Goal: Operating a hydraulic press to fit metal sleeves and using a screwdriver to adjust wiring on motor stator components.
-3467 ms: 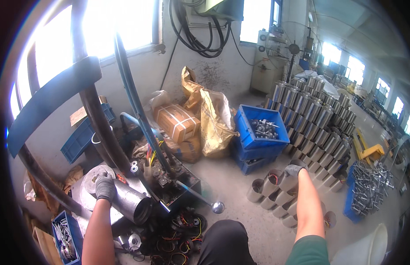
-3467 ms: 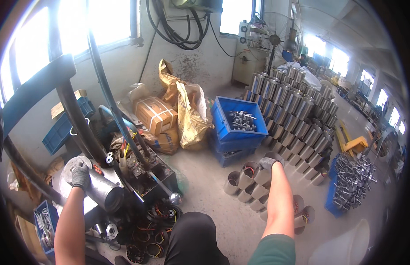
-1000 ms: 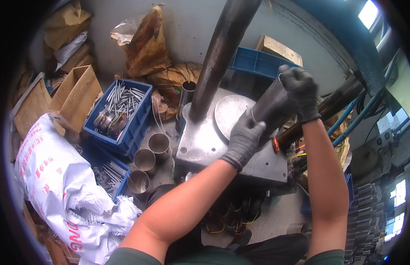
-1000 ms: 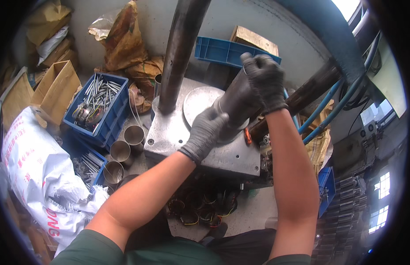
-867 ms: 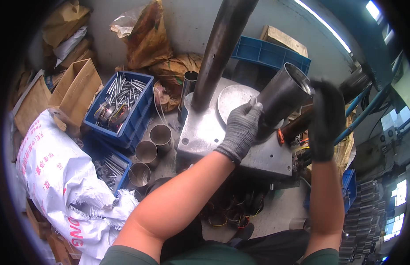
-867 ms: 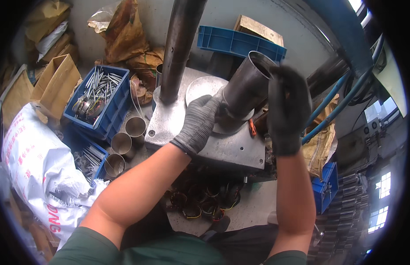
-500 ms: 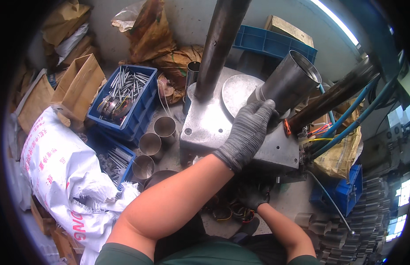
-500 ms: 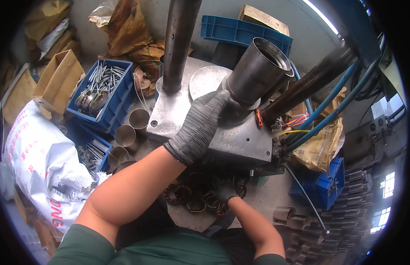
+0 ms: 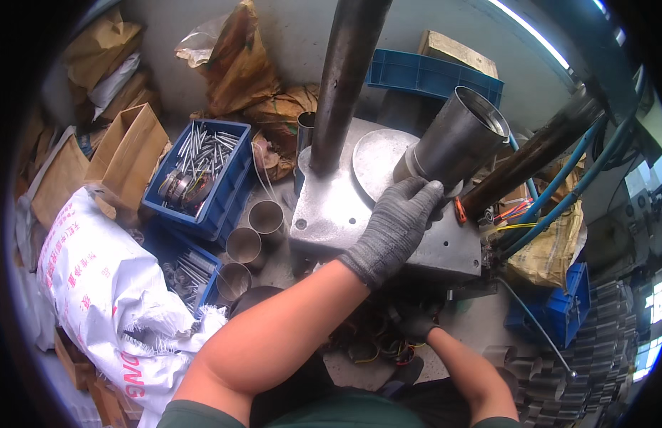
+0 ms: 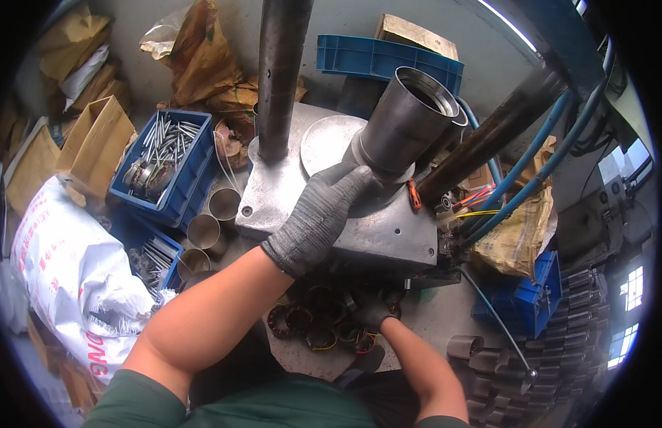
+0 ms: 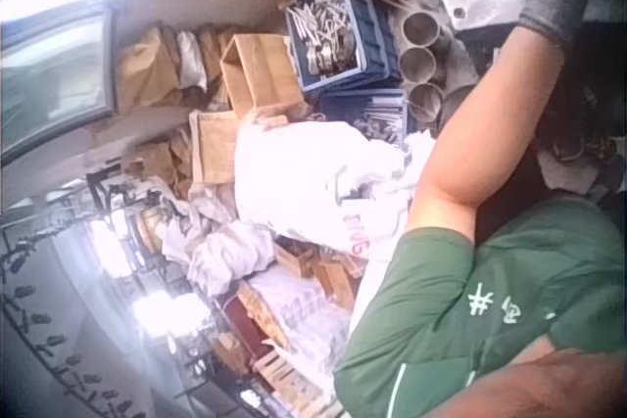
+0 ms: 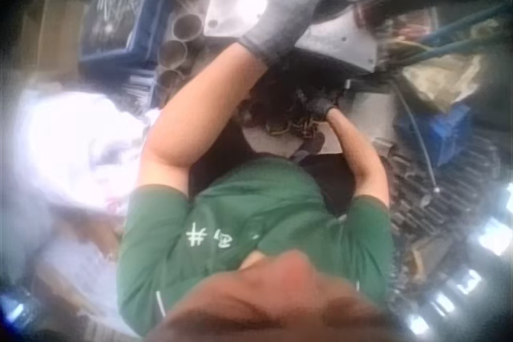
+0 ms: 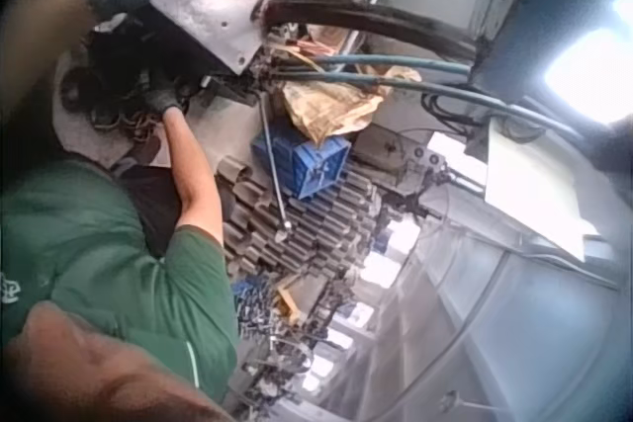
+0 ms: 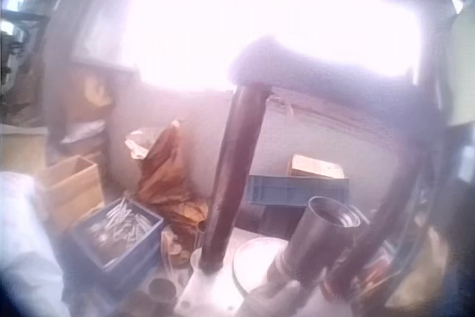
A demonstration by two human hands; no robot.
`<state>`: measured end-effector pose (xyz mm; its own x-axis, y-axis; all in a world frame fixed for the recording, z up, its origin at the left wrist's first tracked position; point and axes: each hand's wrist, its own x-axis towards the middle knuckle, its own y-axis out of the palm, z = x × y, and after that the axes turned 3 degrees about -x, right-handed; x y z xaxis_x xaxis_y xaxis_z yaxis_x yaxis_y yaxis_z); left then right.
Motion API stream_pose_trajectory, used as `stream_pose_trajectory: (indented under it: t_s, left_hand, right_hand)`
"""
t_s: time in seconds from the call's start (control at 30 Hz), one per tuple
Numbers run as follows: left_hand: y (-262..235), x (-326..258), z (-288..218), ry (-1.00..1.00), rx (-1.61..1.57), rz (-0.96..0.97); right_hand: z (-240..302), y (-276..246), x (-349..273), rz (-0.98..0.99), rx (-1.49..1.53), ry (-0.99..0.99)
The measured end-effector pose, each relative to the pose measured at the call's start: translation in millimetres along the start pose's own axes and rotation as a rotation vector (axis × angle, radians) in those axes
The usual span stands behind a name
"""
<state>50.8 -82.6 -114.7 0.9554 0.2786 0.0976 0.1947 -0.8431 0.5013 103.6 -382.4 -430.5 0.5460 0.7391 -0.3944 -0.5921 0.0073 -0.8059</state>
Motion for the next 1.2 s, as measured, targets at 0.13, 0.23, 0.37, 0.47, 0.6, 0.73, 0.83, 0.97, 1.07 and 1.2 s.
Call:
stream_pose_trajectory:
  t_s: [0.13,0.23,0.37,0.47,0.6,0.73,0.83,0.97,1.07,1.2]
  left_hand:
    - [-7.4,0.8,8.8,-0.015,0.058,-0.011]
    - [-6.5,-2.9,9.2,-0.012,0.105,-0.013]
    - [2.6,-8.3,10.8,-0.107,0.299,0.045]
    - [-0.5,-11.6,36.2,-0.004,0.484,0.075]
    - [17.4,-30.6,52.0,-0.113,0.529,0.196]
    - [27.9,-38.8,75.3,-0.251,0.352,0.319]
    - [27.0,-33.5,69.4,-0.342,0.149,0.303]
    - [23.8,-27.4,78.6,-0.422,-0.012,0.364]
    - [31.6,-30.3,77.3,-0.331,-0.030,0.383]
    - [22.2,-33.5,77.4,-0.206,0.142,0.131]
  right_hand:
    - [14.1,-28.1,-41.9,-0.026,-0.035,-0.226]
    - [75.6,-99.9,-77.2,-0.097,0.938,0.308]
    - [95.1,-143.0,-102.2,-0.427,1.473,0.287]
    - [137.9,-189.1,-106.0,-0.405,1.686,-0.045]
    - [134.3,-210.2,-115.2,-0.514,1.852,0.000]
    - [131.1,-215.0,-108.6,-0.497,1.940,-0.091]
    - [134.1,-220.8,-104.1,-0.444,1.988,-0.055]
    - [116.3,-222.1,-92.1,-0.220,2.195,-0.339]
    - [104.6,-223.4,-74.5,-0.148,1.999,-0.513]
    - [111.8,-244.1,-57.1,-0.562,1.292,0.028]
